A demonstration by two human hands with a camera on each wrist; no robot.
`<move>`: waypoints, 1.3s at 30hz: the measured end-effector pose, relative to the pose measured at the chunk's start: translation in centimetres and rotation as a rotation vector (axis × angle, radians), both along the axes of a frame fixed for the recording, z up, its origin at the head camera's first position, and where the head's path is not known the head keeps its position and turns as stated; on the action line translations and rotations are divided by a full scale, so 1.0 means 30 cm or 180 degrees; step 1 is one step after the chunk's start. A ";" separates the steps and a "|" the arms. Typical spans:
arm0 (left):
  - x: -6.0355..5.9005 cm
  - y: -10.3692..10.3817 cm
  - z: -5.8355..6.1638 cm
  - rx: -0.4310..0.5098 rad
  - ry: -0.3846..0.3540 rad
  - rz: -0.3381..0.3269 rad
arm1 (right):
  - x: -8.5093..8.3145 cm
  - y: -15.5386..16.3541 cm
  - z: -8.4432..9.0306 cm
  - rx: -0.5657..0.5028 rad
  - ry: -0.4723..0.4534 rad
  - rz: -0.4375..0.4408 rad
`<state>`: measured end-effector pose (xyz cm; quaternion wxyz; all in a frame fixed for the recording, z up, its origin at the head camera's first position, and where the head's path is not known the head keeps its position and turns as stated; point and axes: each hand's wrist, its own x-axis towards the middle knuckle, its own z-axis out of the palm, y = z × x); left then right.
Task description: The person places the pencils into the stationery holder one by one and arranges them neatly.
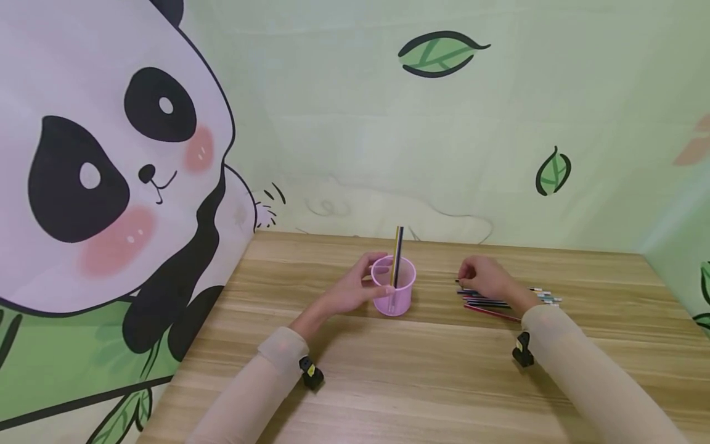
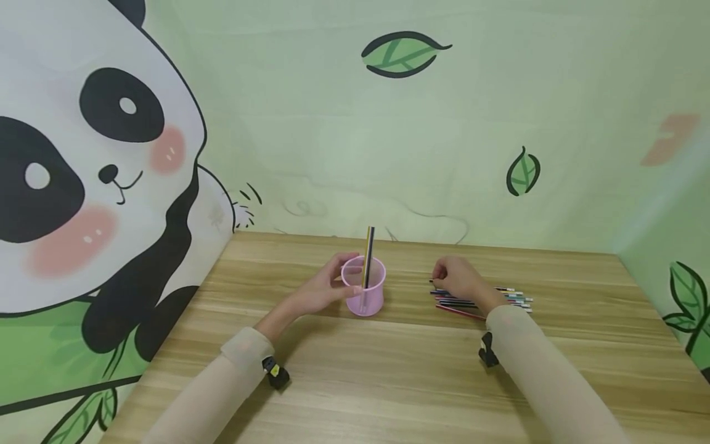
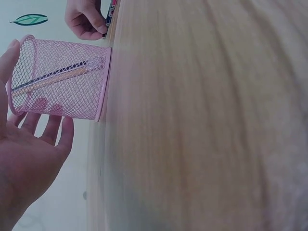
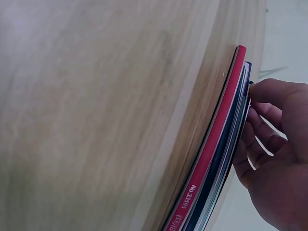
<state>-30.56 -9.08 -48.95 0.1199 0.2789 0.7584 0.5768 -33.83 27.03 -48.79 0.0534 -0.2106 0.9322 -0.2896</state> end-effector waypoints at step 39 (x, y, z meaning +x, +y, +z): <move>0.006 0.000 0.016 -0.0092 0.0008 0.0002 | 0.128 -0.205 0.514 -0.2030 0.0952 -0.0169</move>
